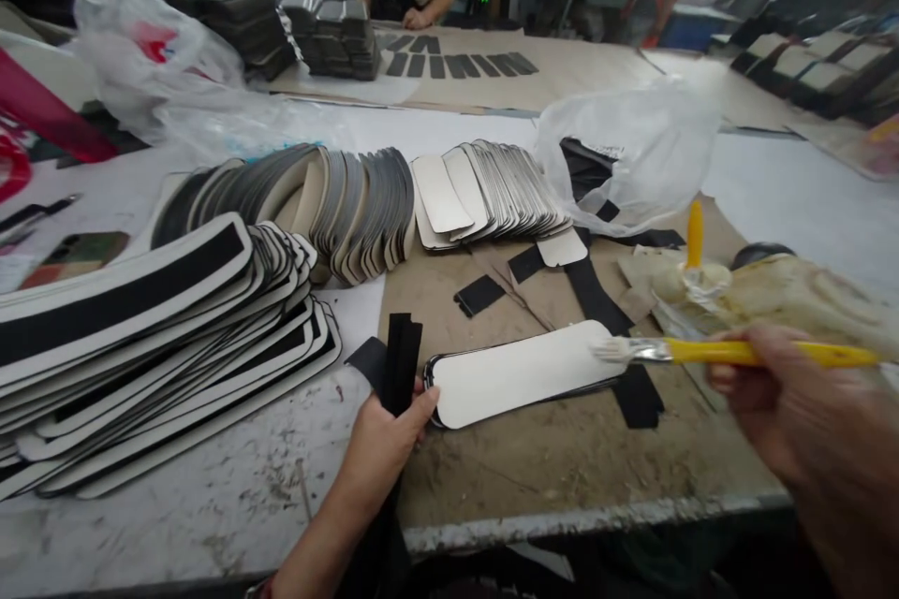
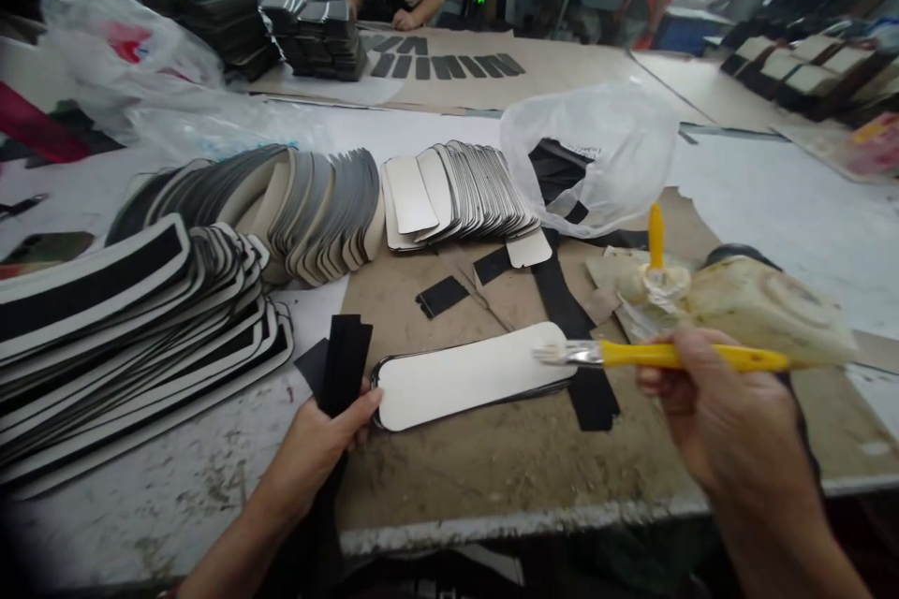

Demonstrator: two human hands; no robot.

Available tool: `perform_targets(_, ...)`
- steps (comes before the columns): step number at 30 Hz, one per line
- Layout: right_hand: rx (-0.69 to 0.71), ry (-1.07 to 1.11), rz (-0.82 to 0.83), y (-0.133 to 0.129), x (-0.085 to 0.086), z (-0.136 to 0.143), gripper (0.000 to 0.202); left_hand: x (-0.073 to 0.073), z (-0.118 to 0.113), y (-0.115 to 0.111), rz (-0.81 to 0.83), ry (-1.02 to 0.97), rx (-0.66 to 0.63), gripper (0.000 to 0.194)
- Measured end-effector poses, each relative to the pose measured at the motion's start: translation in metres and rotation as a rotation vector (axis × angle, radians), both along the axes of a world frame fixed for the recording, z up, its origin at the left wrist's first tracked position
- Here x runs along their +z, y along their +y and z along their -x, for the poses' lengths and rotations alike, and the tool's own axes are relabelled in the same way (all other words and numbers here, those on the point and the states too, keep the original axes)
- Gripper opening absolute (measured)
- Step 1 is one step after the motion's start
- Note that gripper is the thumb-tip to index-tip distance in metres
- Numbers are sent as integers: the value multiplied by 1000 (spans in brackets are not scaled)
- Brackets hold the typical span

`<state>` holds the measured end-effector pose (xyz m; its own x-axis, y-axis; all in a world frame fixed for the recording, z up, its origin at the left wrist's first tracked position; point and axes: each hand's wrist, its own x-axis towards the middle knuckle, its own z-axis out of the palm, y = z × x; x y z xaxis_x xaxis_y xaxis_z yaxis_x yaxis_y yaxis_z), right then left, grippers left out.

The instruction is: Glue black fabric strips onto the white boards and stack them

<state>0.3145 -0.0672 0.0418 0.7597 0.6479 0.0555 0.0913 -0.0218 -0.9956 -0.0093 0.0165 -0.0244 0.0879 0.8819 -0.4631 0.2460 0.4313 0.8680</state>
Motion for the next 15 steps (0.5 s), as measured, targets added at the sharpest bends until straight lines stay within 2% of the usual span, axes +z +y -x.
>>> perform_targets(3,156,271,32,20,-9,79,22,-1,2,1,-6,-38,-38,37)
perform_targets(6,279,324,12,34,-23,125,23,-5,3,2,-14,-64,-58,34)
perform_targets(8,322,325,21,37,-34,135,22,-6,4,2,-10,-75,-64,33)
perform_targets(11,346,269,68,36,-45,134,20,-7,5,3,0,-82,-67,30)
perform_targets(15,325,0,120,32,-41,126,22,-7,4,3,11,-66,-60,25)
